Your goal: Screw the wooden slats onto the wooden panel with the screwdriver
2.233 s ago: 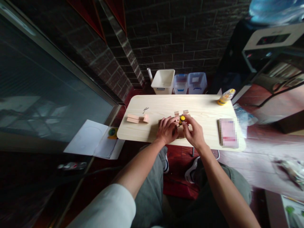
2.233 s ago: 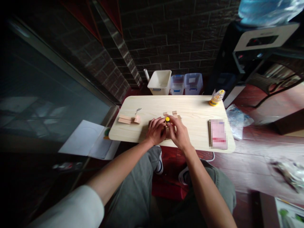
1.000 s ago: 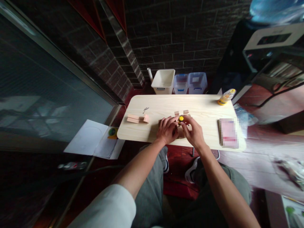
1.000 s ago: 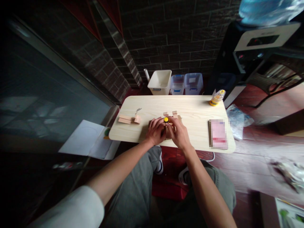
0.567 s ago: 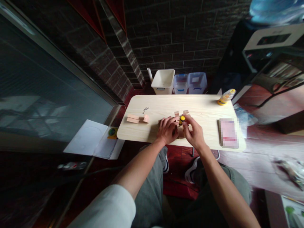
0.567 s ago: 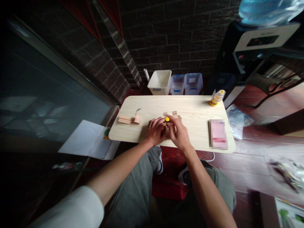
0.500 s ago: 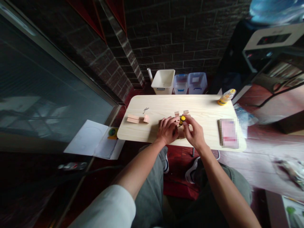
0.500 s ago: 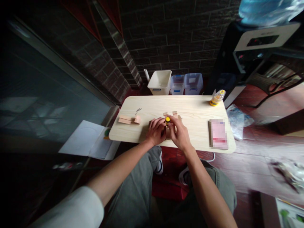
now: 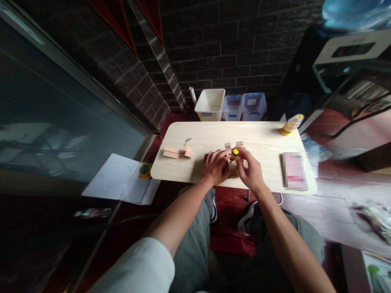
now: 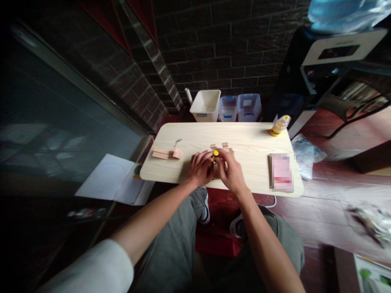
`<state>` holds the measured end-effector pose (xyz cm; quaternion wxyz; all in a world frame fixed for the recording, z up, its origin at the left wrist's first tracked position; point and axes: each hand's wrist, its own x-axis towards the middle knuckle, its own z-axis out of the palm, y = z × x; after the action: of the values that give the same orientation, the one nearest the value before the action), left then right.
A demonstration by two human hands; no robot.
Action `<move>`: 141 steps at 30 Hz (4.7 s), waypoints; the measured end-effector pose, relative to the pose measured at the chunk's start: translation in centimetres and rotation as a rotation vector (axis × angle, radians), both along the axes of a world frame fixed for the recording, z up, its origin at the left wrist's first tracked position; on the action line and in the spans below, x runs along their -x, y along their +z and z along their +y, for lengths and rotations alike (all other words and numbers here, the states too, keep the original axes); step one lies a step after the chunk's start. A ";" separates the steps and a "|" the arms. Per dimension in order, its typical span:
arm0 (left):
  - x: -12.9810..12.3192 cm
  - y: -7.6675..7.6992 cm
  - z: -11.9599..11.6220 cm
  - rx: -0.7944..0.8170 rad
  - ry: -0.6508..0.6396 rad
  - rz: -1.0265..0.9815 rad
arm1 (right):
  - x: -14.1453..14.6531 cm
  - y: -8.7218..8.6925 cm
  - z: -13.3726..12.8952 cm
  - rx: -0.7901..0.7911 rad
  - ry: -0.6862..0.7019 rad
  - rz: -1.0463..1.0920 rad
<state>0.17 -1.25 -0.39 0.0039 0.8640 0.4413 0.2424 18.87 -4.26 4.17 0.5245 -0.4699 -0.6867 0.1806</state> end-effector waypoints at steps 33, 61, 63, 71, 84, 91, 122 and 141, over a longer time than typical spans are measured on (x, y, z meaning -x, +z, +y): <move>0.1 -0.3 0.1 0.014 0.011 0.018 | 0.0 0.0 0.3 -0.002 0.004 -0.032; 0.5 -0.2 0.4 0.063 -0.038 -0.031 | 0.0 0.0 -0.9 -0.086 -0.069 0.036; 0.5 -0.1 0.4 0.070 -0.028 -0.046 | -0.2 -0.1 -1.3 -0.080 -0.094 0.055; 0.5 0.0 0.2 0.082 -0.008 -0.105 | -0.1 -0.4 -3.2 -0.039 -0.202 0.107; 1.2 0.2 0.6 0.074 -0.029 -0.241 | -0.8 2.2 -5.0 0.028 -0.211 0.057; 2.0 0.5 -1.4 0.089 -0.017 -0.209 | 1.3 2.5 -4.3 0.066 -0.120 0.016; 2.0 1.2 -1.7 0.144 -0.013 -0.163 | 1.8 4.9 -3.5 0.196 -0.003 -0.265; 2.6 1.7 -0.9 0.194 -0.085 -0.063 | 0.4 7.2 -1.9 0.159 0.096 -0.543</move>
<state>-2.44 -2.20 1.30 0.1116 0.8695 0.4252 0.2250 18.42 -6.17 11.38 0.2739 -0.5077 -0.8071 0.1260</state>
